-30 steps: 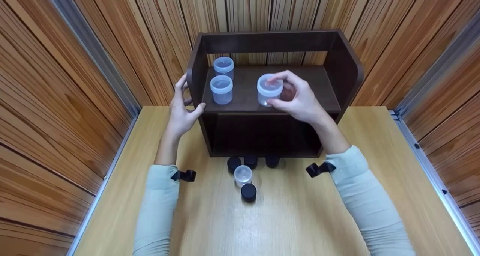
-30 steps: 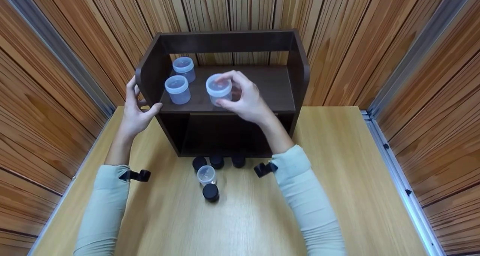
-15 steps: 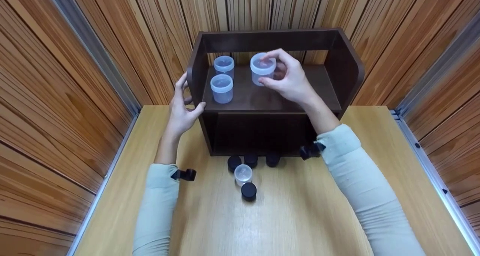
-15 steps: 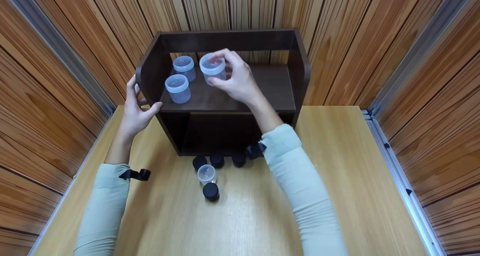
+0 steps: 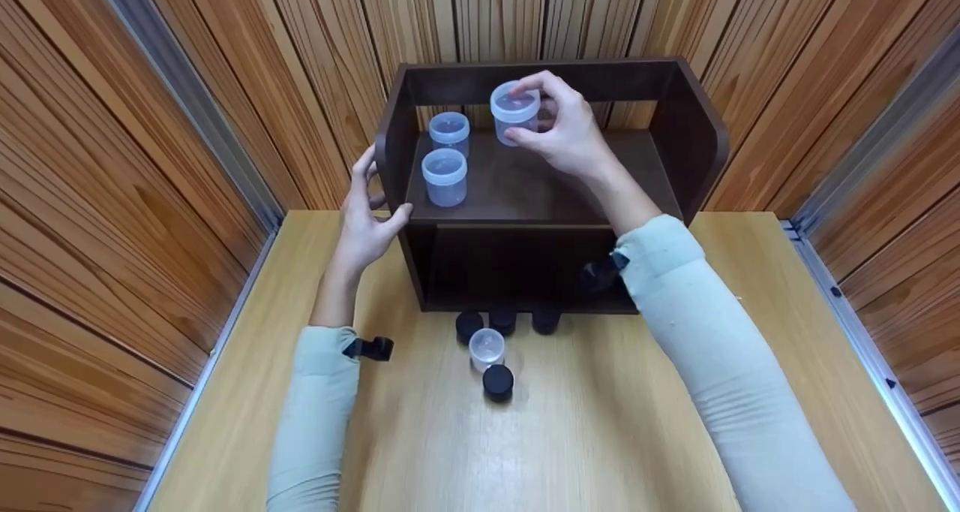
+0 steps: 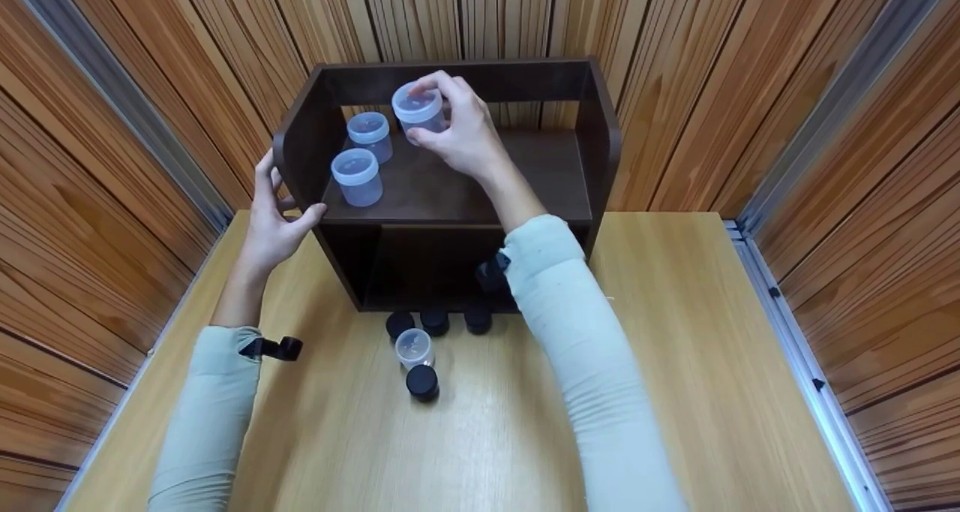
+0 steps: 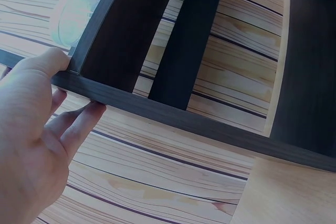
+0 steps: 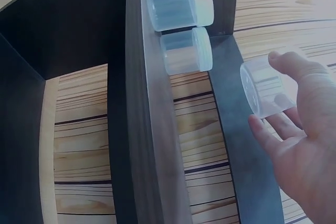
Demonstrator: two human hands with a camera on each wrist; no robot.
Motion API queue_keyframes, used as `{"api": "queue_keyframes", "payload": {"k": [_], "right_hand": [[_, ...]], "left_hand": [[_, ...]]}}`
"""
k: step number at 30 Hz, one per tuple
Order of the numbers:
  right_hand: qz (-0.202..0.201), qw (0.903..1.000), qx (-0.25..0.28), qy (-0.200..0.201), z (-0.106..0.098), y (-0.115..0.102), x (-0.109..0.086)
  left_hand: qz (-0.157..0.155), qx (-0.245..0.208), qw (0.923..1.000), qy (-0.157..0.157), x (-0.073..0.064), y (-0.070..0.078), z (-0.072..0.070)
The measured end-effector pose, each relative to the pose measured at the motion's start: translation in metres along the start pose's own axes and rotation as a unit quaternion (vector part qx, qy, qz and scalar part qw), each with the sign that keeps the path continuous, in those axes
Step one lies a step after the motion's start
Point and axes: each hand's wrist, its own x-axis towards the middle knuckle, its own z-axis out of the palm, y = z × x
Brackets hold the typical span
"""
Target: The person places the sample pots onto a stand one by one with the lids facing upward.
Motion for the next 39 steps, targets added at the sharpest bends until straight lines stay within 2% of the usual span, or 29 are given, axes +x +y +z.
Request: {"api": "queue_keyframes", "payload": {"k": [6, 18, 26, 33, 39], "right_hand": [[0.023, 0.9997, -0.009, 0.008, 0.007, 0.005, 0.005], [0.051, 0.9981, 0.001, 0.034, 0.023, 0.032, 0.005], [0.078, 0.9951, -0.029, 0.054, 0.033, 0.044, 0.002], [0.120, 0.9875, -0.068, 0.075, 0.041, 0.048, 0.001], [0.138, 0.9849, -0.069, 0.079, 0.043, 0.050, 0.001]], "left_hand": [[0.002, -0.003, 1.0000, -0.002, 0.001, 0.000, -0.001], [-0.017, -0.004, 0.9998, -0.009, -0.002, 0.002, -0.001], [-0.012, 0.003, 0.9999, -0.006, -0.001, 0.001, 0.000], [-0.009, 0.004, 1.0000, -0.001, -0.001, 0.000, 0.000], [-0.011, 0.005, 0.9999, -0.003, -0.001, 0.002, -0.001]]}}
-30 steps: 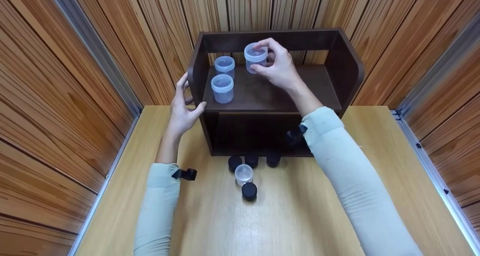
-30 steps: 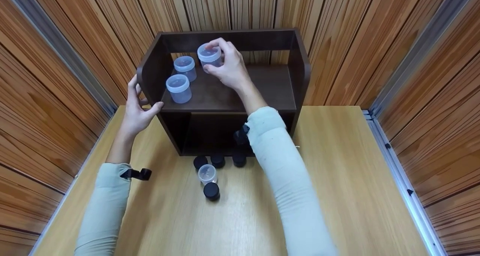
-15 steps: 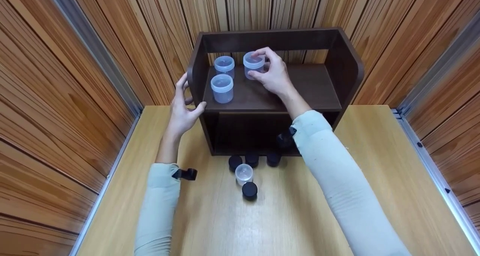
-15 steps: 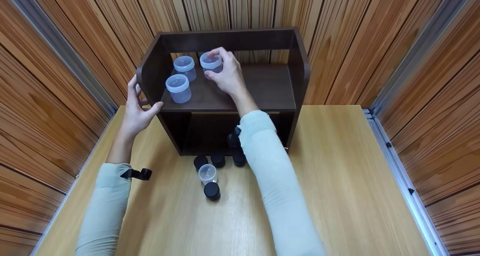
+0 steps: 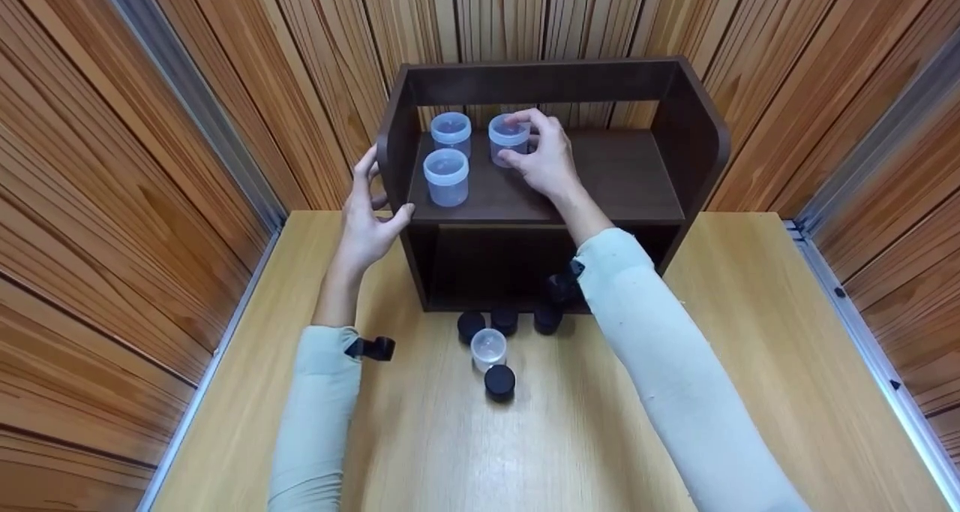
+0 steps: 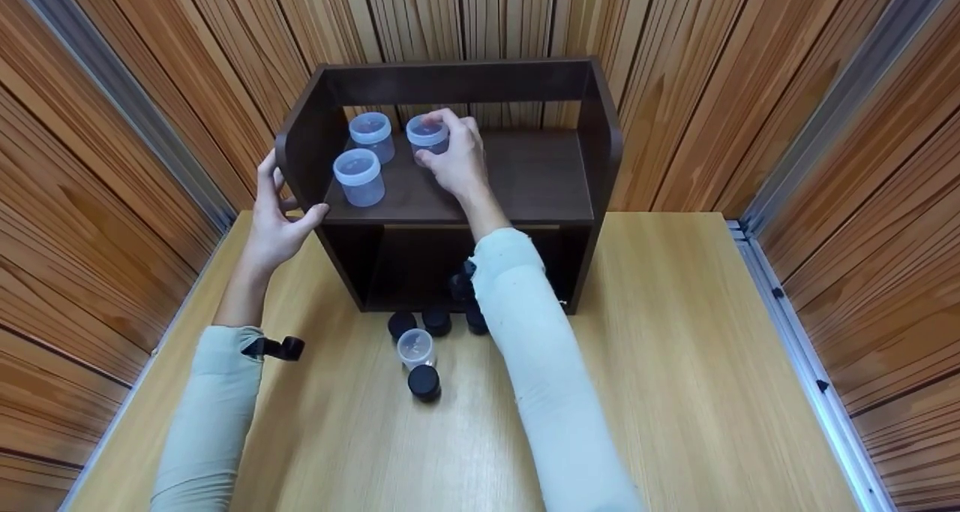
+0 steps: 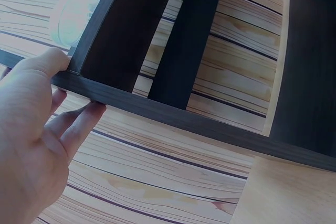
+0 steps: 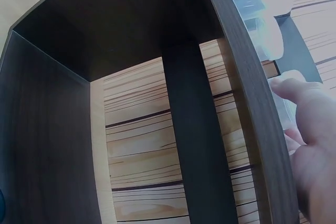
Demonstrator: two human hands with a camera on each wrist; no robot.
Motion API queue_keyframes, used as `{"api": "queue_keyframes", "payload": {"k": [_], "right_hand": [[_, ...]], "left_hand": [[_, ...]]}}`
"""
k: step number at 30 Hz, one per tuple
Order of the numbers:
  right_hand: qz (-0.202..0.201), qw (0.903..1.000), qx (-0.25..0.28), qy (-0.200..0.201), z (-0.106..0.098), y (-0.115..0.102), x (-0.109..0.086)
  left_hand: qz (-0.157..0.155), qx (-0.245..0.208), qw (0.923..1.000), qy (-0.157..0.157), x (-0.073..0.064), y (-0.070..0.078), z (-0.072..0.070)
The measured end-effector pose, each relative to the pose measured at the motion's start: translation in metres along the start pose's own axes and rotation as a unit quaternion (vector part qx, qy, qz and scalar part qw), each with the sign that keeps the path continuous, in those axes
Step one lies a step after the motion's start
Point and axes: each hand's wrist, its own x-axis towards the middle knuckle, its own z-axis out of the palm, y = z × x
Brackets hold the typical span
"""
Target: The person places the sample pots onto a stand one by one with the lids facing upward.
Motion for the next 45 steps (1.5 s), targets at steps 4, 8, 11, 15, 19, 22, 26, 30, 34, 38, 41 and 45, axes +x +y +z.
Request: {"api": "queue_keyframes", "payload": {"k": [4, 8, 11, 15, 19, 22, 26, 30, 34, 38, 41, 45], "right_hand": [[0.006, 1.0000, 0.003, 0.000, 0.000, 0.002, 0.000], [-0.002, 1.0000, 0.007, -0.003, 0.000, 0.003, 0.002], [-0.013, 0.9998, 0.008, -0.010, 0.000, 0.003, 0.002], [-0.015, 0.9997, 0.010, -0.019, -0.001, 0.003, 0.003], [-0.014, 0.9997, 0.009, -0.018, -0.002, 0.003, 0.002], [-0.013, 0.9997, 0.009, -0.019, -0.003, 0.003, 0.001], [-0.017, 0.9995, 0.020, -0.019, -0.005, 0.003, -0.001], [-0.025, 0.9991, 0.027, -0.017, -0.008, 0.004, -0.005], [-0.035, 0.9989, 0.030, -0.010, -0.010, 0.005, -0.011], [-0.041, 0.9983, 0.041, -0.001, -0.013, 0.005, -0.017], [-0.045, 0.9974, 0.055, 0.003, -0.017, 0.005, -0.021], [-0.051, 0.9963, 0.068, 0.005, -0.022, 0.005, -0.026]], "left_hand": [[0.000, -0.002, 1.0000, 0.001, 0.000, -0.001, 0.000], [0.000, -0.003, 1.0000, 0.001, 0.001, -0.001, 0.001], [0.002, -0.005, 1.0000, 0.001, 0.001, 0.000, 0.001], [0.007, -0.008, 0.9999, 0.003, 0.002, 0.001, 0.001], [0.005, -0.011, 0.9999, 0.005, 0.003, 0.001, 0.001], [0.003, -0.012, 0.9999, 0.004, 0.002, 0.001, 0.001], [0.000, -0.007, 1.0000, -0.002, 0.002, 0.001, 0.001], [-0.004, -0.004, 1.0000, -0.005, 0.001, 0.002, 0.001], [-0.008, -0.006, 0.9999, -0.005, 0.001, 0.002, 0.001], [-0.011, -0.006, 0.9999, -0.005, 0.000, 0.002, 0.001], [-0.014, -0.005, 0.9999, -0.005, 0.000, 0.002, 0.001], [-0.016, -0.004, 0.9999, -0.005, 0.000, 0.002, 0.001]]}}
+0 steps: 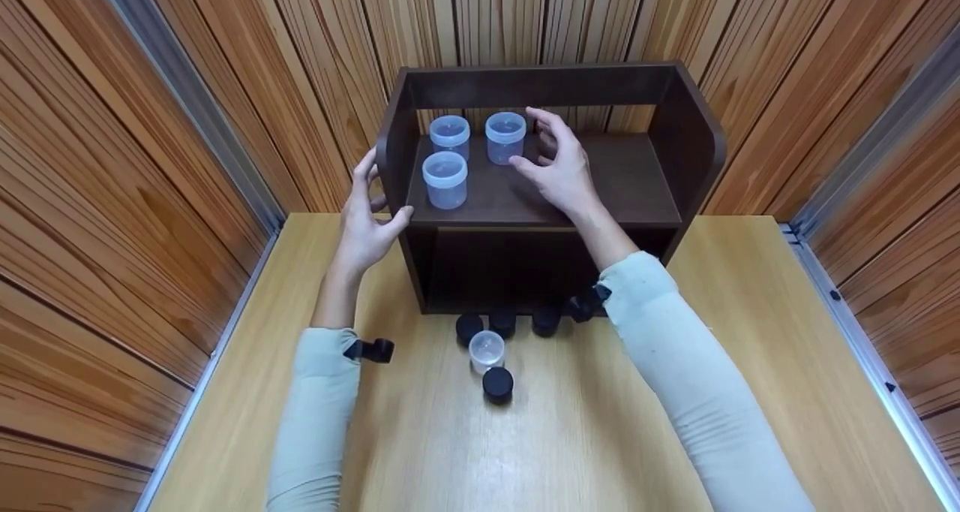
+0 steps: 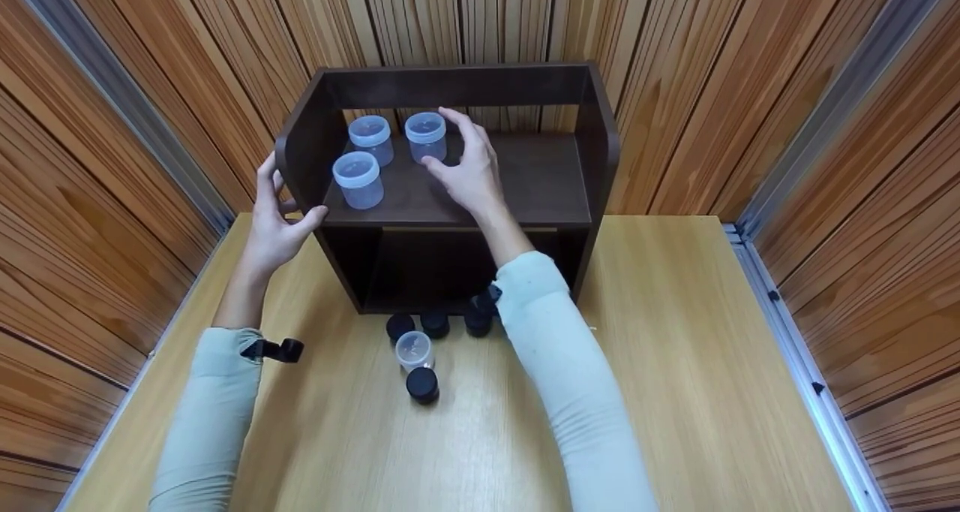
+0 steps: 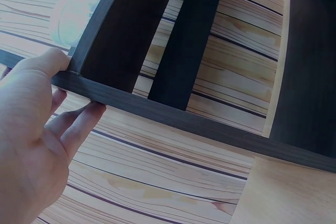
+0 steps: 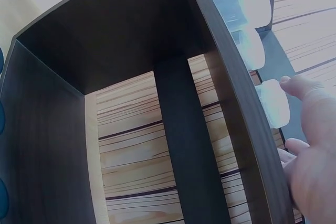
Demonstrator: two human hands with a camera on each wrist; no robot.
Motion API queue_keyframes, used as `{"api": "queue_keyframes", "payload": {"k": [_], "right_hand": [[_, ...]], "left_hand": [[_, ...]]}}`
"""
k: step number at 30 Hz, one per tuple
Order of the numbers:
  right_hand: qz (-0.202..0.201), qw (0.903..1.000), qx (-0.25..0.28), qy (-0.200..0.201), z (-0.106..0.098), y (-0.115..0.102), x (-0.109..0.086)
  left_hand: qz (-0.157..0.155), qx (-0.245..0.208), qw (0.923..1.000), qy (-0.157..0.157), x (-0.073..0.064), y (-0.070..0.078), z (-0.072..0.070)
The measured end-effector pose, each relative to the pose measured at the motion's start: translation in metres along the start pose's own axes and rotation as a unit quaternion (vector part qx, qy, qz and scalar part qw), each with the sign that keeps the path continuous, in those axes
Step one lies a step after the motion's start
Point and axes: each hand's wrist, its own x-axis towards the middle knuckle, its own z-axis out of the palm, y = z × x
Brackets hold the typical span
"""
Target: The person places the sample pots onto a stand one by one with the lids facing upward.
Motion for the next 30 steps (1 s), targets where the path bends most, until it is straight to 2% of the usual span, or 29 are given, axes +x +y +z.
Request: {"api": "queue_keyframes", "payload": {"k": [7, 16, 30], "right_hand": [[0.005, 0.9999, 0.010, -0.002, -0.011, 0.000, -0.010], [-0.007, 0.9991, 0.041, 0.004, -0.027, 0.000, -0.023], [-0.034, 0.9988, 0.036, -0.002, -0.049, -0.009, -0.046]], "left_hand": [[0.007, 0.003, 0.9999, 0.012, -0.001, 0.000, 0.001], [0.006, 0.000, 1.0000, 0.002, -0.001, -0.002, 0.001], [0.013, -0.007, 0.9999, 0.003, 0.001, 0.000, 0.000]]}}
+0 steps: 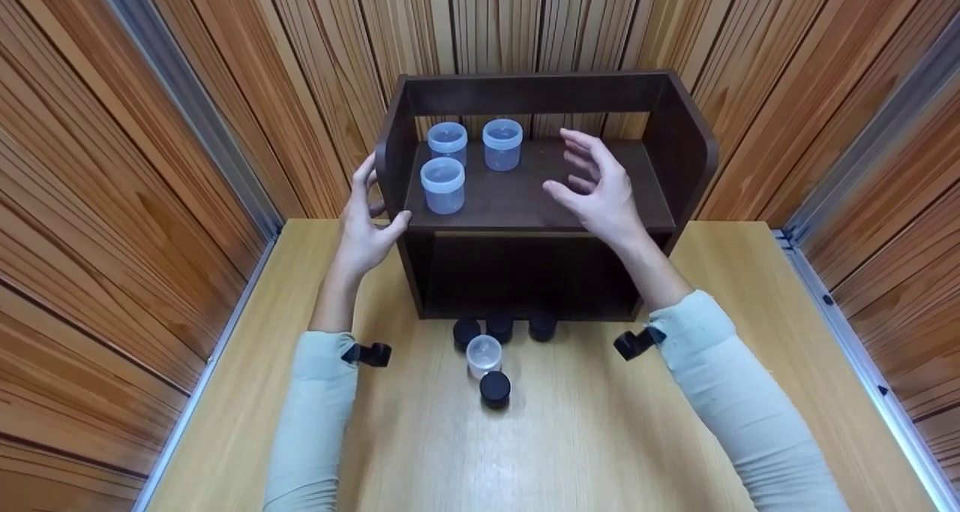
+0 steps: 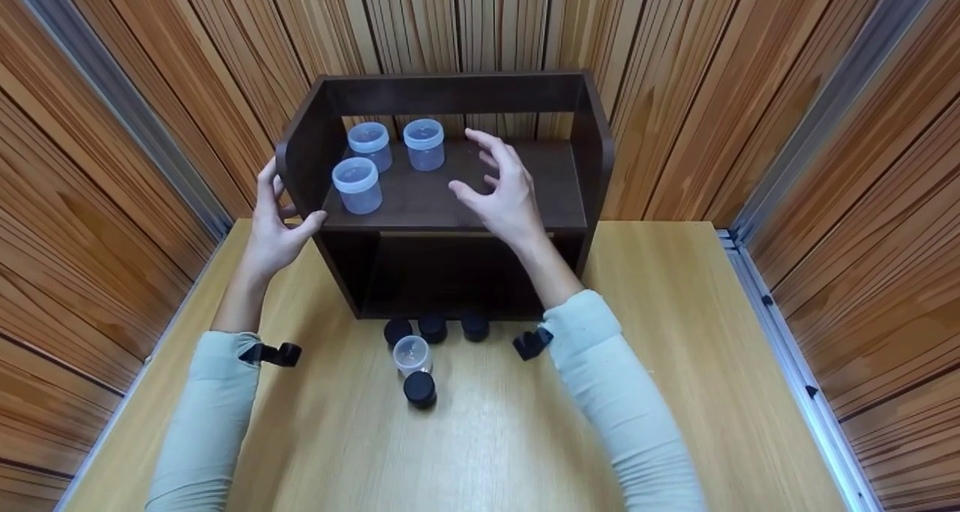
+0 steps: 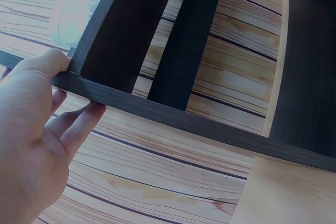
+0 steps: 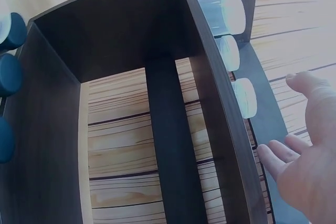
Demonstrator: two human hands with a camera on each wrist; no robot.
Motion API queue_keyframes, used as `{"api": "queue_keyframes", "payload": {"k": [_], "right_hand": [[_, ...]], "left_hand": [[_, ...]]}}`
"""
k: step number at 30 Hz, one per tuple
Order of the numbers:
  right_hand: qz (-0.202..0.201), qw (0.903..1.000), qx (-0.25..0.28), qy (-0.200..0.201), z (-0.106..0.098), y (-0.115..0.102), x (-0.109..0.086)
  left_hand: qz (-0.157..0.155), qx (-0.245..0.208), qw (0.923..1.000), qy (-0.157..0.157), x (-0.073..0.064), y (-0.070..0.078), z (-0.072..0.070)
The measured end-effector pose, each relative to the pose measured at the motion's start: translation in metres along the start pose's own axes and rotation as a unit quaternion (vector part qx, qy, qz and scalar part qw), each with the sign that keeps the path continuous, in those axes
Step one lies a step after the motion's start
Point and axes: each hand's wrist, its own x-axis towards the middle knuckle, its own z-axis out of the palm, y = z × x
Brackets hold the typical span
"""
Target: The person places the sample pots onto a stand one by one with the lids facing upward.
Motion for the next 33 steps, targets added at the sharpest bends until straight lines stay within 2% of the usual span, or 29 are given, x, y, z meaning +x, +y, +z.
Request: {"api": "queue_keyframes", "payload": {"k": [13, 25, 33], "right_hand": [[-0.025, 0.9990, 0.001, -0.036, -0.023, -0.007, -0.029], [-0.078, 0.9948, 0.005, -0.065, -0.038, -0.009, -0.057], [-0.124, 0.9870, 0.010, -0.102, -0.047, -0.004, -0.072]], "left_hand": [[-0.001, -0.001, 1.0000, 0.006, -0.001, 0.000, 0.000], [-0.003, 0.002, 1.0000, 0.001, -0.001, 0.000, -0.002], [0.003, -0.002, 1.0000, 0.006, 0.000, -0.001, 0.000]]}}
